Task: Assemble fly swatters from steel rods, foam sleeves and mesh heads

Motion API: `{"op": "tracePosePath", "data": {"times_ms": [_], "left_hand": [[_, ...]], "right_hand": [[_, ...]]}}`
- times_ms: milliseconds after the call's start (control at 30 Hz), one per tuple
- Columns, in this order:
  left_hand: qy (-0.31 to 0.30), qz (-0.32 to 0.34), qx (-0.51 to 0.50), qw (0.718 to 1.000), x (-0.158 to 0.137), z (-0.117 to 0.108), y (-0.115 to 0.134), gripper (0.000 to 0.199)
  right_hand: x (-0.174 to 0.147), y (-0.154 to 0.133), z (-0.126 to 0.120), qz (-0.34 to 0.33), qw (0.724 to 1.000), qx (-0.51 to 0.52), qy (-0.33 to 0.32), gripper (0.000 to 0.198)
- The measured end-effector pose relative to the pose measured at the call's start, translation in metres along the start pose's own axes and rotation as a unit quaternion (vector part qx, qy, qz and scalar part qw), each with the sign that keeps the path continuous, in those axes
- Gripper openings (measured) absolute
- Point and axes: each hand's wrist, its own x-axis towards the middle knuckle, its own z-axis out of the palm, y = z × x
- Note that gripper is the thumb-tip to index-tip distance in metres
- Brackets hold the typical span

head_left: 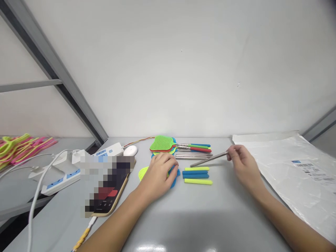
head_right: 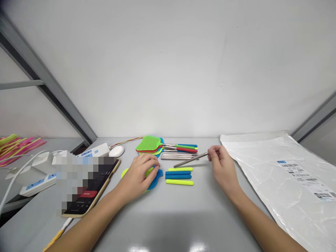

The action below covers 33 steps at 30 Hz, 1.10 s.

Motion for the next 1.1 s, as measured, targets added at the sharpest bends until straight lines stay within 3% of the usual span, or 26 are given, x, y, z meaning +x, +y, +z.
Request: {"op": "tracePosePath", "data": {"times_ms": [133, 267, 467, 567, 667, 800, 933, 1100], "left_hand": [[-0.030, 0.037, -0.011, 0.999, -0.004, 0.003, 0.016, 0.014], [-0.070, 0.073, -0.012, 0.995, -0.007, 0.012, 0.029, 0.016], [-0.099, 0.090, 0.001, 0.991, -0.008, 0.018, 0.031, 0.012], [-0.096, 0.095, -0.035, 0.990, -0.009, 0.015, 0.030, 0.012], [-0.080, 0.071, -0.100, 0.989, -0.010, 0.014, 0.031, 0.017], [-0.020, 0.032, -0.203, 0.978, -0.012, 0.011, 0.036, 0.015], [0.008, -0.034, -0.290, 0.956, -0.014, 0.007, 0.044, 0.011], [-0.045, -0.105, -0.411, 0.905, -0.016, 0.011, 0.050, 0.017]], "right_hand": [[0.003, -0.005, -0.011, 0.067, 0.981, 0.154, 0.099, 0.033], [0.006, -0.005, -0.013, 0.094, 0.944, 0.294, 0.116, 0.032], [0.000, -0.009, -0.008, 0.115, 0.942, 0.301, 0.095, 0.034], [-0.005, -0.014, -0.007, 0.066, 0.958, 0.250, 0.120, 0.032], [-0.011, -0.019, -0.007, -0.052, 0.967, 0.190, 0.158, 0.025], [-0.018, -0.022, -0.006, -0.182, 0.955, 0.200, 0.119, 0.015], [-0.021, -0.019, -0.003, -0.190, 0.957, 0.211, 0.065, 0.011], [-0.026, -0.016, -0.003, -0.182, 0.974, 0.128, 0.034, 0.013]]}}
